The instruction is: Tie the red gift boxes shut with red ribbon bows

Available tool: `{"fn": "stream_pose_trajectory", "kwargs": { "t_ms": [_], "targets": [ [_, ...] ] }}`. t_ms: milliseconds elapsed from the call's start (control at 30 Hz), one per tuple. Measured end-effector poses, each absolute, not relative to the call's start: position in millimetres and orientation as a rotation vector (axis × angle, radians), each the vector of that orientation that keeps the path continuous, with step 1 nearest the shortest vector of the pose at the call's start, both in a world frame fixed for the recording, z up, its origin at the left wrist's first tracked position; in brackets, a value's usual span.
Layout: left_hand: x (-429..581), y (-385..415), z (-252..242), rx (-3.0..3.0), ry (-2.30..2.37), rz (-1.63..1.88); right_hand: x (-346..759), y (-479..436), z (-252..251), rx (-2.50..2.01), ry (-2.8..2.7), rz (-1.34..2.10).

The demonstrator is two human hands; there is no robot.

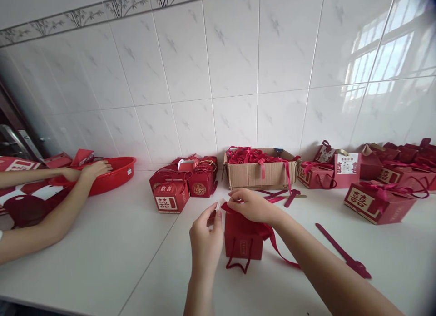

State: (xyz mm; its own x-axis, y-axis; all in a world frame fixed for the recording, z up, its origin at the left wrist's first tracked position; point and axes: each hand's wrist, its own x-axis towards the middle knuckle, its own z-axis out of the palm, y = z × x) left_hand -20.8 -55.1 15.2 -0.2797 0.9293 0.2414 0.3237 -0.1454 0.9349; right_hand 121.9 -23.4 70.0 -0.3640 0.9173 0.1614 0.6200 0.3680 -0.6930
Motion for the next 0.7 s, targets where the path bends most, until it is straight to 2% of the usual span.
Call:
{"fn": "stream_pose_trajectory", "kwargs": {
  "t_ms": [700],
  "targets": [
    [-18.5,-57.8,18.9,1.430,1.561,1.454,114.0,-18.8,62.1,-1.338,-2.077,0.700]
  ]
}}
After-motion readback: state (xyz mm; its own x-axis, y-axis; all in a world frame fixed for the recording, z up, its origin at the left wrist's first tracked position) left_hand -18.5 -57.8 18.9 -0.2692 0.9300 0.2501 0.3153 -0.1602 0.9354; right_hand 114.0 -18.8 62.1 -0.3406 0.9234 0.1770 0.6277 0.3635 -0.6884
